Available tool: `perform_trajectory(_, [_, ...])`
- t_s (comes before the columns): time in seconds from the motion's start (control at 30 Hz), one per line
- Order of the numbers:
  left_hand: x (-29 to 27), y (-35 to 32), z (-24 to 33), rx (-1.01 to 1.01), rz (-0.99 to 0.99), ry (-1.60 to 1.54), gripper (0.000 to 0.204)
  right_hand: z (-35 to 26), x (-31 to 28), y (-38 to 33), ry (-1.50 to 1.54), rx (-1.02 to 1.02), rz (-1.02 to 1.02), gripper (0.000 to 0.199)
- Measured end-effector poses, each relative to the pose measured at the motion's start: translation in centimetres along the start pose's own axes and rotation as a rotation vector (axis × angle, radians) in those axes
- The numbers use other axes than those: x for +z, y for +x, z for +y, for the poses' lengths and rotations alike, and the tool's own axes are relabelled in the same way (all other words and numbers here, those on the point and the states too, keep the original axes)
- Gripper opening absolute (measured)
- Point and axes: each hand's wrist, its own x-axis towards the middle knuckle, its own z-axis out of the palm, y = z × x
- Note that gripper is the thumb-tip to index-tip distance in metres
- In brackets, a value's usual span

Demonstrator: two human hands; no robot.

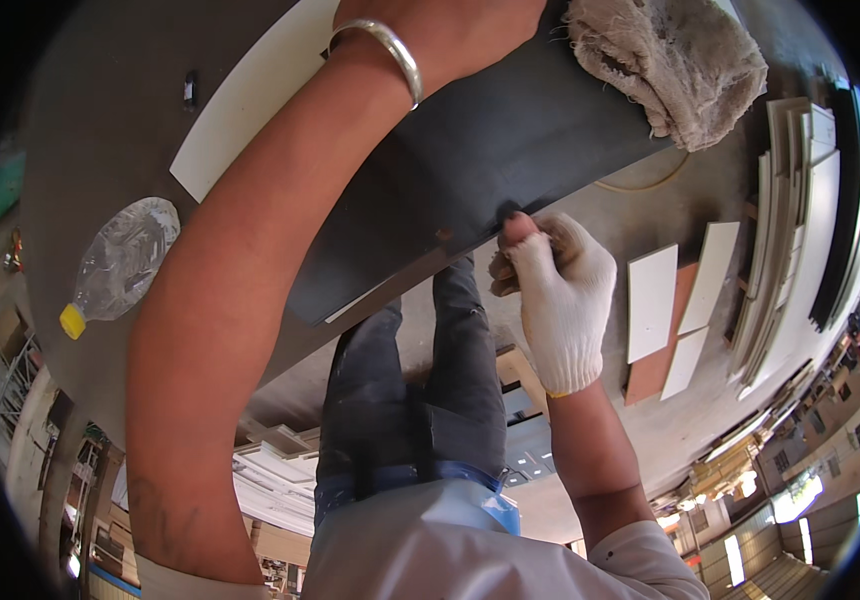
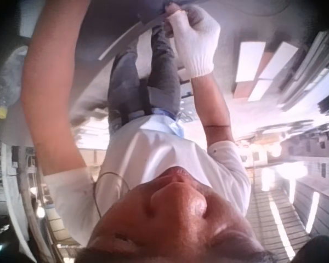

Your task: The person wipes the surface of dark rectangular panels with a cloth, occasionally applying liquid from a bottle. They handle each panel one at a time, wipe it, and place it back on a stack. The person also uses a small tool to scrape or remove residue from the panel edges.

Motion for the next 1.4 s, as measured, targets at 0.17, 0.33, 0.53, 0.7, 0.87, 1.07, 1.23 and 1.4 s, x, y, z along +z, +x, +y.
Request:
perform_trajectory(0.17, [0.4, 0.0, -0.1, 0.018, -0.004, 0.065, 0.033, 0.8, 0.2, 0.7, -0.058, 0.119, -0.107, 0.021])
perform_trajectory(0.33, [0.3, 0.0, 0.1, 0.034, -0.005, 0.133, 0.032, 3.0, 1.3, 0.1, -0.244, -0.154, -0.254, 0.011])
perform_trajectory(0.53, [0.5, 0.0, -0.1, 0.067, 0.018, 0.156, 0.032, 4.4, -1.6, -0.4, -0.012, -0.047, -0.39, 0.012])
perform_trajectory(0.7, [0.4, 0.0, 0.0, 0.017, -0.029, 0.141, 0.033, -1.1, -7.4, 3.8, -0.232, -0.844, 0.059, 0.032])
perform_trajectory(0.87, [0.1, 0.1, 0.2, -0.035, -0.066, 0.112, 0.033, -6.2, -7.5, 11.5, -0.86, -1.312, 0.281, 0.06])
perform_trajectory(1.07, [0.0, 0.2, -0.2, -0.047, -0.077, 0.056, 0.035, -3.8, -10.2, 17.9, -1.082, -1.173, 0.29, 0.064])
perform_trajectory(1.23, [-0.1, 0.5, -0.1, -0.118, -0.206, 0.053, 0.034, -3.3, -8.6, 13.1, -0.802, -1.027, 0.246, 0.054])
perform_trajectory(1.4, [0.2, 0.4, -0.5, -0.037, -0.163, 0.103, 0.044, 0.8, -1.7, 4.0, -0.811, -1.324, -0.271, 0.047])
